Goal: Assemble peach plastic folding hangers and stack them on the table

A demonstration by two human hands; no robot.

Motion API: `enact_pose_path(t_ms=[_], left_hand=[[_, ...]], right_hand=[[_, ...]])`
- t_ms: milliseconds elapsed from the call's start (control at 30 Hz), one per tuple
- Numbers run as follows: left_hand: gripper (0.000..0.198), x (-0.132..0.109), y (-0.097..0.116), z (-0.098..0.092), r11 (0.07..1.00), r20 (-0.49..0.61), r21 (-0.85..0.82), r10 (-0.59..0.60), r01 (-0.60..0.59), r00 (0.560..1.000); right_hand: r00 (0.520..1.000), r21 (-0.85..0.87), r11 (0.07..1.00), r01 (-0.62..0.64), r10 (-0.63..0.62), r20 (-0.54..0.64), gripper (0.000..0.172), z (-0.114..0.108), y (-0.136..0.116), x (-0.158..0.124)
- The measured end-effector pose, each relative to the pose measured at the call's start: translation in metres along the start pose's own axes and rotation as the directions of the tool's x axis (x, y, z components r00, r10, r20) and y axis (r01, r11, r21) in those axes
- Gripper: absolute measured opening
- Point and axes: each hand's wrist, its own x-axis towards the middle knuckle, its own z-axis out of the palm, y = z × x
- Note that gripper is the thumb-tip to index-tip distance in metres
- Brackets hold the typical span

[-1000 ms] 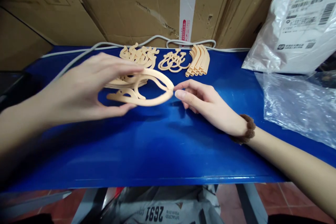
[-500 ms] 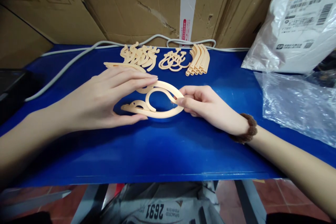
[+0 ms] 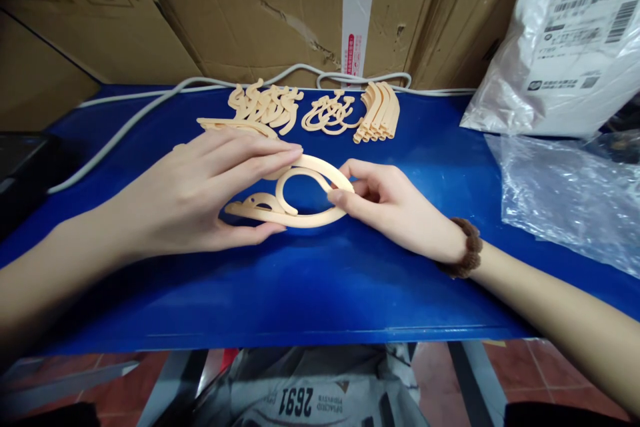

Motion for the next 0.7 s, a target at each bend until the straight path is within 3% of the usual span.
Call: enact_pose_path(t_ms=[500, 633, 700], left_hand=[[0.058, 0.001, 0.005, 0.003, 0.999, -0.019, 0.02, 0.028, -0.028, 0.999], [0.058, -0.001, -0.002, -0.007, 0.999, -0.013, 0.051, 0.014, -0.013, 1.0], [0.066, -0.005, -0.013, -0.017, 0.997, -0.027, 0.038, -0.067, 0.068, 0.997]], right_hand=[[0.998, 0.023, 0.999, 0.028, -0.029, 0.053, 0.028, 0.001, -0.002, 0.002], [0.998, 0.0, 0.998, 0.058, -0.058, 0.027, 0.027, 0.0, -0.001, 0.001], [0.995, -0.078, 0.992, 0.095, -0.098, -0.033, 0.033, -0.004, 0.002, 0.0]])
